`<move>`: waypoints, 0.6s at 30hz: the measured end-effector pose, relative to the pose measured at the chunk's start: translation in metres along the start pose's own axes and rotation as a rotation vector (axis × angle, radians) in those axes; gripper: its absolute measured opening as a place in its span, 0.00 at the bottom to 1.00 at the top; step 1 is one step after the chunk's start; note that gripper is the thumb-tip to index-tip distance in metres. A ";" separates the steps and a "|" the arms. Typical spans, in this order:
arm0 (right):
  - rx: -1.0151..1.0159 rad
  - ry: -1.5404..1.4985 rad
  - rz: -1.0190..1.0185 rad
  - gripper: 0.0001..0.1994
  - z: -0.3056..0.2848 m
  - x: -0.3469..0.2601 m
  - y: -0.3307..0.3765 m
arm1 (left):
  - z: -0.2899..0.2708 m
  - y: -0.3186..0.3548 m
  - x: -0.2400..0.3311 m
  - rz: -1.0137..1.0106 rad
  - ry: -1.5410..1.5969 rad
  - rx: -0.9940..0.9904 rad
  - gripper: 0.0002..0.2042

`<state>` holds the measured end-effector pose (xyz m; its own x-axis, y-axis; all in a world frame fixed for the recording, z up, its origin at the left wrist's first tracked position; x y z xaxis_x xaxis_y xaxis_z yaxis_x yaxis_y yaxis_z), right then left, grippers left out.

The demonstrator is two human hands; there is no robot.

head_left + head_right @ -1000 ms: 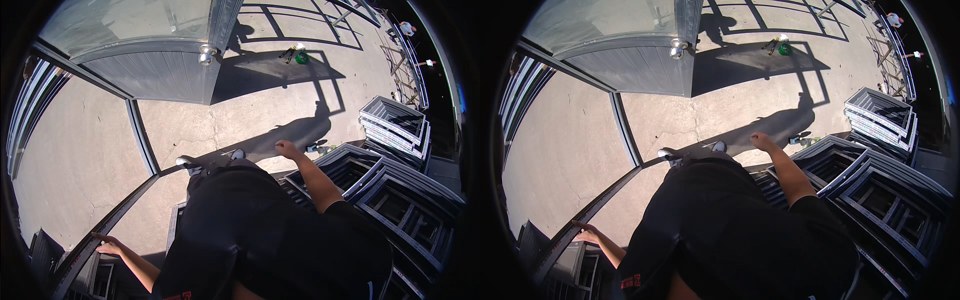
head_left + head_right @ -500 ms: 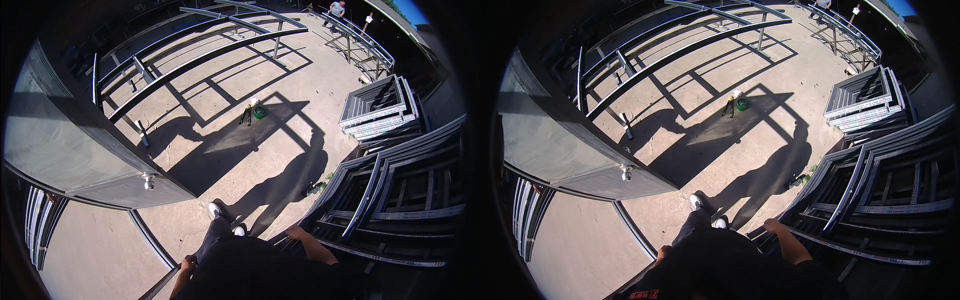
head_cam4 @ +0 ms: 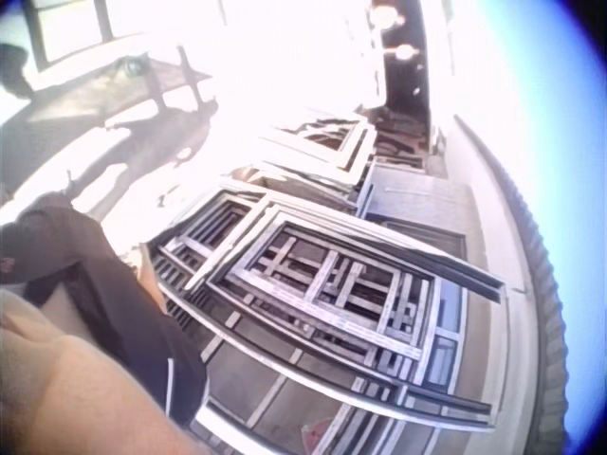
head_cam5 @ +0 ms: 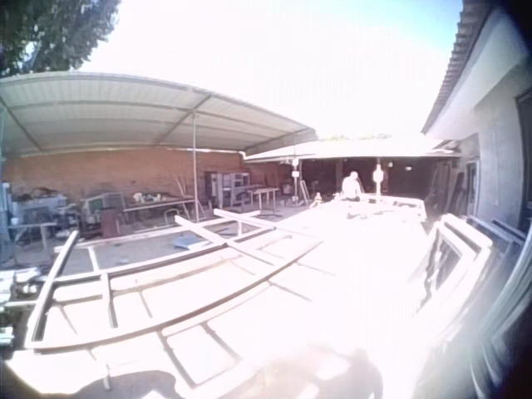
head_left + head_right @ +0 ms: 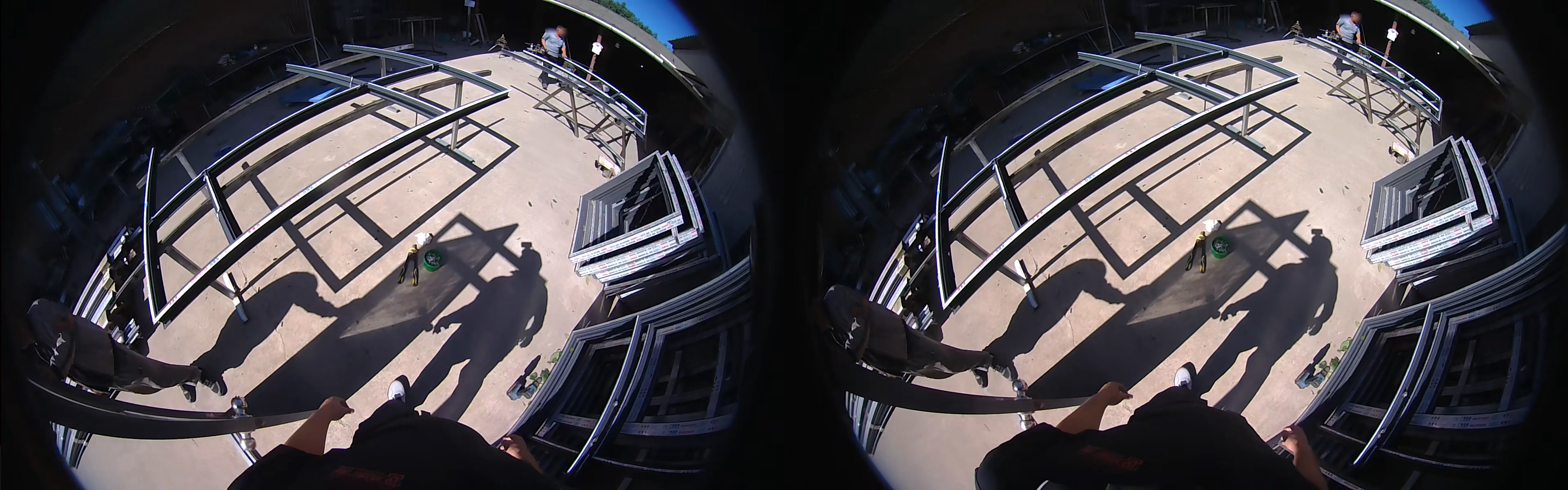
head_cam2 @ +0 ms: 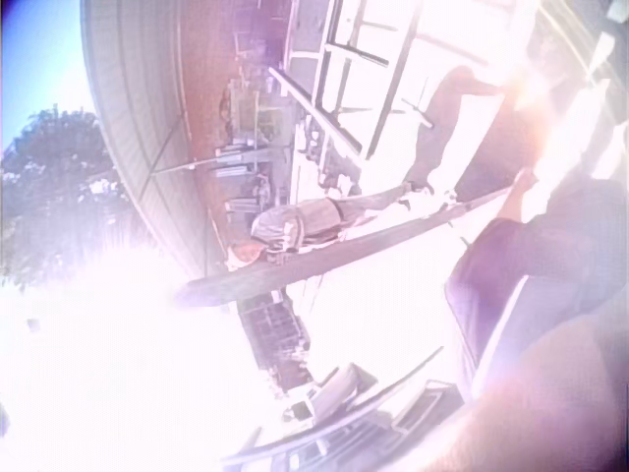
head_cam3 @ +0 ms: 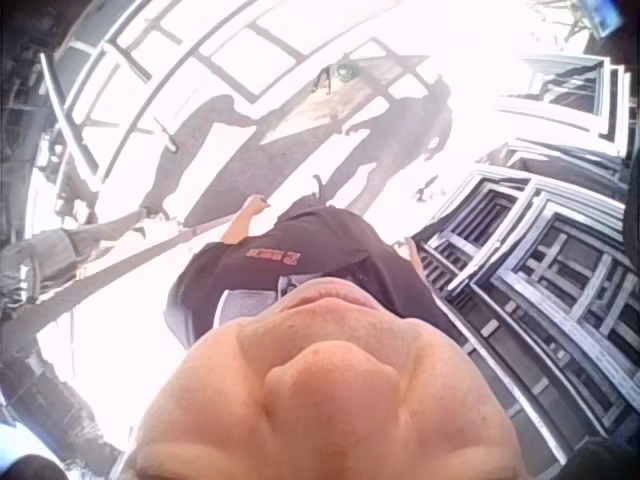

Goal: The person lifts and positions a large glass window pane into a metal frame, then uses a cordless drill to fasten brackets and screws along the frame edges. The person also retrieves a small bowl of fasteners from a workbench and continues securing the frame components.

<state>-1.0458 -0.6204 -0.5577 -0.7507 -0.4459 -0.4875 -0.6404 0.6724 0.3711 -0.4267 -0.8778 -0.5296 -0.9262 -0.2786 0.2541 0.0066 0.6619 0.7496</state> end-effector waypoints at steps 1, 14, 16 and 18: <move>-0.108 -0.117 0.179 0.12 0.006 0.013 0.016 | -0.022 -0.022 0.033 0.042 -0.030 0.005 0.23; 0.353 -1.058 0.850 0.13 -0.121 0.205 -0.060 | -0.250 -0.252 0.386 0.179 -0.086 -0.027 0.15; 0.360 -1.041 0.798 0.14 -0.142 0.261 -0.068 | -0.254 -0.272 0.412 0.188 -0.175 0.005 0.15; 0.279 -0.870 0.644 0.14 -0.170 0.319 -0.074 | -0.245 -0.283 0.429 0.124 -0.259 -0.041 0.14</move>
<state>-1.2653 -0.9134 -0.6062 -0.4896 0.5254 -0.6959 -0.0326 0.7865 0.6167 -0.7338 -1.3552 -0.4835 -0.9827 -0.0068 0.1850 0.1363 0.6498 0.7478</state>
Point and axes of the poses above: each hand's wrist, its own y-axis away from the middle knuckle, its own z-axis out of the palm, x = y × z, the point moved 5 cm from there along -y, towards the middle knuckle, and after that the axes turned 13 degrees about -z, right-handed, at the moved point
